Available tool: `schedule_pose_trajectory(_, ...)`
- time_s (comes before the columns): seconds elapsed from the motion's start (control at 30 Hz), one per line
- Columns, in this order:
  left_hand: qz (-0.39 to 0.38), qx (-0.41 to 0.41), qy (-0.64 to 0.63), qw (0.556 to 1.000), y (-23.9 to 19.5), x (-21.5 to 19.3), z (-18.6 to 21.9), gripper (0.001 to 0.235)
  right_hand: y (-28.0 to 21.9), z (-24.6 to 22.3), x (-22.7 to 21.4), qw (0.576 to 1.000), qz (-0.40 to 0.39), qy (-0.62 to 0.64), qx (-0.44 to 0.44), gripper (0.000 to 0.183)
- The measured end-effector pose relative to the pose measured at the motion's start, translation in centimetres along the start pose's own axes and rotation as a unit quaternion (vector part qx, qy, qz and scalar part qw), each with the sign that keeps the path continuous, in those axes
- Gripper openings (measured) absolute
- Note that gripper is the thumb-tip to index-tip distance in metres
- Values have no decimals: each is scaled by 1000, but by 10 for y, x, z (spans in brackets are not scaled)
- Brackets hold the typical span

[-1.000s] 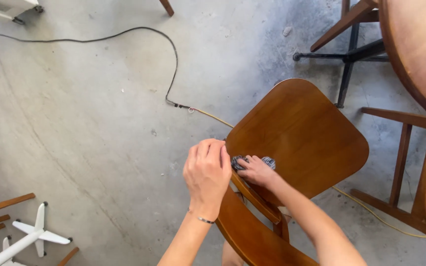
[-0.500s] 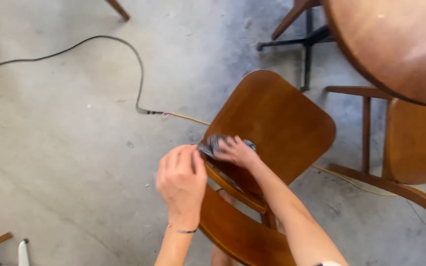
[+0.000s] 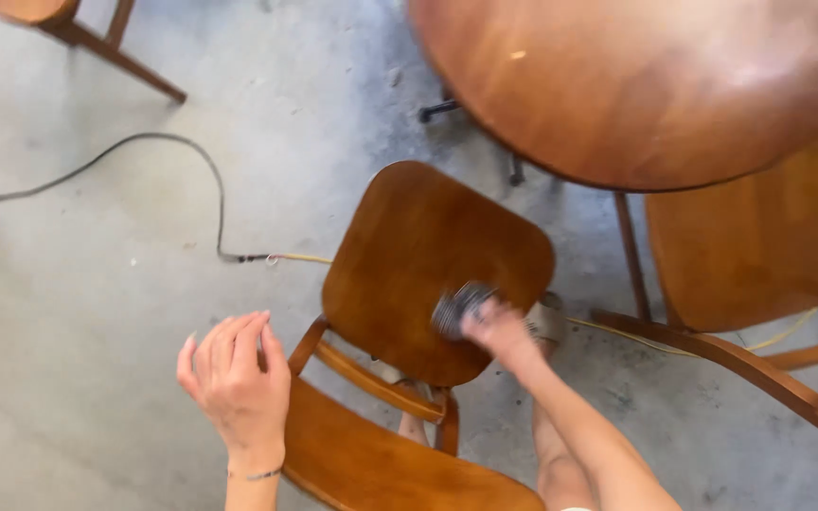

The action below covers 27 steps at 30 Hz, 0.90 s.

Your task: Cleaning furniture in a restaurant including tables, chairs, and an air cooler using a rag.

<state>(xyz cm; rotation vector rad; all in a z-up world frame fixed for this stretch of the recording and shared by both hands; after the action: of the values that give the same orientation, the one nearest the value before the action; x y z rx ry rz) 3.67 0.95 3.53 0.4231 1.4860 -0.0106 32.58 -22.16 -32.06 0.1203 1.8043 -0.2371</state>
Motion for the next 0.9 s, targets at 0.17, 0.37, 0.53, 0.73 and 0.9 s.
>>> schedule_pose_trajectory(0.17,-137,22,-211,968,-3,3,103,20,-20,44,-62,897,-219,16,-384,17)
schedule_pose_trajectory(0.37,-376,48,-302,875,-36,32,296,37,65,261,-206,985,-98,-35,138,38)
schedule_pose_trajectory(0.53,-484,-65,-387,783,-88,148,466,54,45,406,-193,939,126,160,277,32)
schedule_pose_trajectory(0.73,-445,21,-197,873,-97,265,554,61,64,352,-158,922,128,240,275,45)
schedule_pose_trajectory(0.9,-422,171,52,889,-100,277,595,78,73,412,-150,987,47,59,-142,41)
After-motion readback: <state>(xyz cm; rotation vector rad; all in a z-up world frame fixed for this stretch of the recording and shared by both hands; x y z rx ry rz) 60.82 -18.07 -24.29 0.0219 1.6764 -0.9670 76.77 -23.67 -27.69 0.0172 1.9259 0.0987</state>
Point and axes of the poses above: each hand's wrist, its own y-axis towards the middle knuckle, its own x-axis out of the palm, z = x × y, the point moved 1 cm from there along y, towards the middle knuckle, and after that the axes turned 11 degrees about y, right-handed, at the moved point
